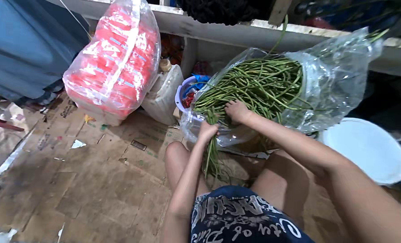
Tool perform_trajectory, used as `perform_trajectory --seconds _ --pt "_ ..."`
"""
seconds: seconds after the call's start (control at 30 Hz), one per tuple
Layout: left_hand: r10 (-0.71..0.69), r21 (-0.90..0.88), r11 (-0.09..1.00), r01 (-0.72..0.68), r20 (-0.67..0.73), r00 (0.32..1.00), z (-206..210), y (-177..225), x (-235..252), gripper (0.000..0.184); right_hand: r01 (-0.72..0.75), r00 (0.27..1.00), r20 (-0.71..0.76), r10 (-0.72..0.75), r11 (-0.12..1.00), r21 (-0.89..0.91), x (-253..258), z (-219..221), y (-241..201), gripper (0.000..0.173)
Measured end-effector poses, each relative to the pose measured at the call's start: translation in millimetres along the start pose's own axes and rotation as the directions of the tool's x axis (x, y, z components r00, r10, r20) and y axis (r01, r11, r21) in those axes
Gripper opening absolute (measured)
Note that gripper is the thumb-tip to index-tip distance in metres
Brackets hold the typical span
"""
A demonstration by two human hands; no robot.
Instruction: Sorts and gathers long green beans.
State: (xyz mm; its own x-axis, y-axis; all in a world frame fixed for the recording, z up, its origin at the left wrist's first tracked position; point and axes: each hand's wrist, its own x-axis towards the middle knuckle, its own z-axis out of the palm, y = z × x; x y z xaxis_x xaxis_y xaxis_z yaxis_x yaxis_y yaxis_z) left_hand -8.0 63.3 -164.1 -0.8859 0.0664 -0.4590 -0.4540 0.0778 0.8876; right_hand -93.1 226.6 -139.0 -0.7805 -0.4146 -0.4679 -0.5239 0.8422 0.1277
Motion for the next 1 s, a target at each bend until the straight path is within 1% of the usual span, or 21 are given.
perform_trajectory --seconds 0.03,0.07,0.13,0.2,0.23,0.33,0.4,0.47,0.5,0.53,0.57,0.6,0.63,0.67,0.7,0.77,0.8,0.83,0.87,0.93,1.0 --pt "-0.006 0.188 0.982 0.01 -0.018 1.0 5.8 -6.0 6.6 0.043 0.023 0.999 -0.032 -0.023 1.0 -0.018 -0.5 1.0 6.7 0.049" --pt "0.017 0.333 0.943 -0.004 -0.036 0.999 9.0 -10.1 8.4 0.041 0.056 0.993 -0.106 -0.056 0.998 0.002 -1.2 2.3 15.3 0.04" --pt "0.117 0.481 0.874 -0.067 -0.076 0.99 9.6 -15.5 5.3 0.042 0.12 0.976 -0.197 -0.096 0.986 0.112 -0.7 -2.4 36.8 0.037" --pt "0.233 0.524 0.837 -0.157 -0.083 0.969 7.1 -27.6 7.1 0.041 0.132 0.971 -0.227 -0.07 0.954 0.269 2.2 -12.5 56.2 0.039" --pt "0.261 0.531 0.829 -0.176 -0.089 0.961 6.4 -33.7 8.3 0.039 0.126 0.97 -0.241 -0.041 0.928 0.35 6.1 -15.2 64.9 0.042" --pt "0.265 0.54 0.828 -0.149 -0.143 0.954 4.0 -42.6 9.4 0.032 0.116 0.963 -0.269 0.035 0.843 0.526 19.4 -21.2 86.8 0.062" --pt "0.248 0.513 0.851 -0.114 -0.202 0.947 0.4 -45.8 7.3 0.027 0.105 0.962 -0.266 0.059 0.82 0.563 22.2 -27.2 94.7 0.06" --pt "0.213 0.436 0.896 -0.085 -0.253 0.944 -4.6 -47.5 3.3 0.025 0.093 0.964 -0.254 0.082 0.789 0.608 20.4 -31.5 95.4 0.054" --pt "0.183 0.358 0.931 -0.074 -0.281 0.942 -6.0 -48.0 2.1 0.025 0.094 0.965 -0.249 0.088 0.768 0.634 20.1 -31.6 95.4 0.052" --pt "0.148 0.244 0.967 -0.074 -0.302 0.942 -6.6 -48.7 2.4 0.027 0.102 0.964 -0.251 0.089 0.748 0.656 19.3 -31.0 94.8 0.05" --pt "0.108 0.087 0.993 -0.085 -0.3 0.948 -6.8 -47.5 2.7 0.029 0.115 0.961 -0.262 0.085 0.743 0.659 16.7 -31.4 93.0 0.047" --pt "0.082 -0.096 0.989 -0.111 -0.266 0.961 -6.7 -44.4 2.9 0.027 0.132 0.958 -0.278 0.072 0.751 0.647 11.3 -33.7 89.9 0.043" --pt "0.081 -0.276 0.952 -0.136 -0.203 0.976 -6.5 -38.9 2.9 0.025 0.156 0.953 -0.297 0.05 0.761 0.63 3.5 -38.4 86.0 0.041" --pt "0.099 -0.396 0.907 -0.142 -0.128 0.987 -6.0 -31.6 2.7 0.026 0.183 0.95 -0.31 0.022 0.767 0.615 -6.2 -45.1 81.9 0.04" --pt "0.128 -0.459 0.878 -0.138 -0.054 0.99 -4.5 -23.8 2.3 0.029 0.204 0.952 -0.307 -0.006 0.759 0.618 -17.8 -52.8 77.4 0.039" --pt "0.187 -0.513 0.847 -0.14 0.04 0.982 4.3 -6.2 0.4 0.039 0.229 0.955 -0.296 -0.031 0.715 0.661 -37.8 -64.4 70.3 0.037" --pt "0.207 -0.532 0.835 -0.144 0.06 0.977 11.6 3.4 -1.0 0.045 0.246 0.953 -0.3 -0.037 0.672 0.699 -45.4 -69.9 68.1 0.035" --pt "0.206 -0.541 0.83 -0.136 0.07 0.976 19.9 13.4 -3.8 0.049 0.27 0.951 -0.307 -0.043 0.6 0.753 -53.1 -77.5 65.4 0.035" --pt "0.187 -0.554 0.824 -0.12 0.066 0.98 28.7 23.8 -7.4 0.047 0.311 0.943 -0.33 -0.051 0.491 0.814 -59.7 -85.9 62.2 0.034" --pt "0.17 -0.585 0.806 -0.093 0.078 0.982 43.3 41.2 -12.9 0.026 0.402 0.916 -0.392 -0.09 0.201 0.893 -70.8 -107.5 53.8 0.033" --pt "0.236 -0.6 0.791 -0.117 0.122 0.964 48.2 52.8 -16.7 0.019 0.459 0.877 -0.459 -0.14 -0.035 0.888 -71.0 -132.3 47.3 0.03"
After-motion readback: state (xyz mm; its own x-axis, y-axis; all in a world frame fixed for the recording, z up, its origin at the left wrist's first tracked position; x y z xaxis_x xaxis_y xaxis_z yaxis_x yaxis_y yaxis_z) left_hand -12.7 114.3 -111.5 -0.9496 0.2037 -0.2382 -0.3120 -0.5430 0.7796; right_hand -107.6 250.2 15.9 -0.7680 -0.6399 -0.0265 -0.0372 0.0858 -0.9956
